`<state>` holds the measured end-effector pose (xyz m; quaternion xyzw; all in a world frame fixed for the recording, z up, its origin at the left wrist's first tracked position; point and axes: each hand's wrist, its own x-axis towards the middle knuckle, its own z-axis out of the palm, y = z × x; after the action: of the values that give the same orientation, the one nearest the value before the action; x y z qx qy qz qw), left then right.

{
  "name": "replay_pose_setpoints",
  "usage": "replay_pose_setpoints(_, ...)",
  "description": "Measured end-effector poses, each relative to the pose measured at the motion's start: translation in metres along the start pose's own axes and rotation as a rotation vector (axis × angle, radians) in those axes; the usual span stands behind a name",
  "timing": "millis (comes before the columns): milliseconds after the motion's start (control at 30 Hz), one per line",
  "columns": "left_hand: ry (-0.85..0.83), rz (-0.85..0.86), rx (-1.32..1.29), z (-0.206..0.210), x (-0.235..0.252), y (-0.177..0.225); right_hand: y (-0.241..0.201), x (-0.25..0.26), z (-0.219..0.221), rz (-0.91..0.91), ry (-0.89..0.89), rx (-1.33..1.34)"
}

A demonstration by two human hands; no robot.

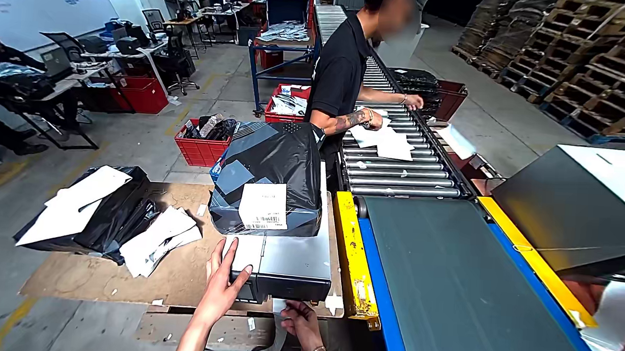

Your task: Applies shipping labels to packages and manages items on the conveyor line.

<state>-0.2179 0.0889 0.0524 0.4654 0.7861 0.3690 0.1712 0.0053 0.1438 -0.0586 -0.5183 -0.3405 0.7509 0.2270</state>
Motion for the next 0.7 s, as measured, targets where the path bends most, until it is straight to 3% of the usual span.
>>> replay_pose_setpoints(700,0.04,0.004,-0.015,0.0012,-0.0005,0.0022,-0.0031,-0.0021,-0.0016,0.009,-0.017,-0.001)
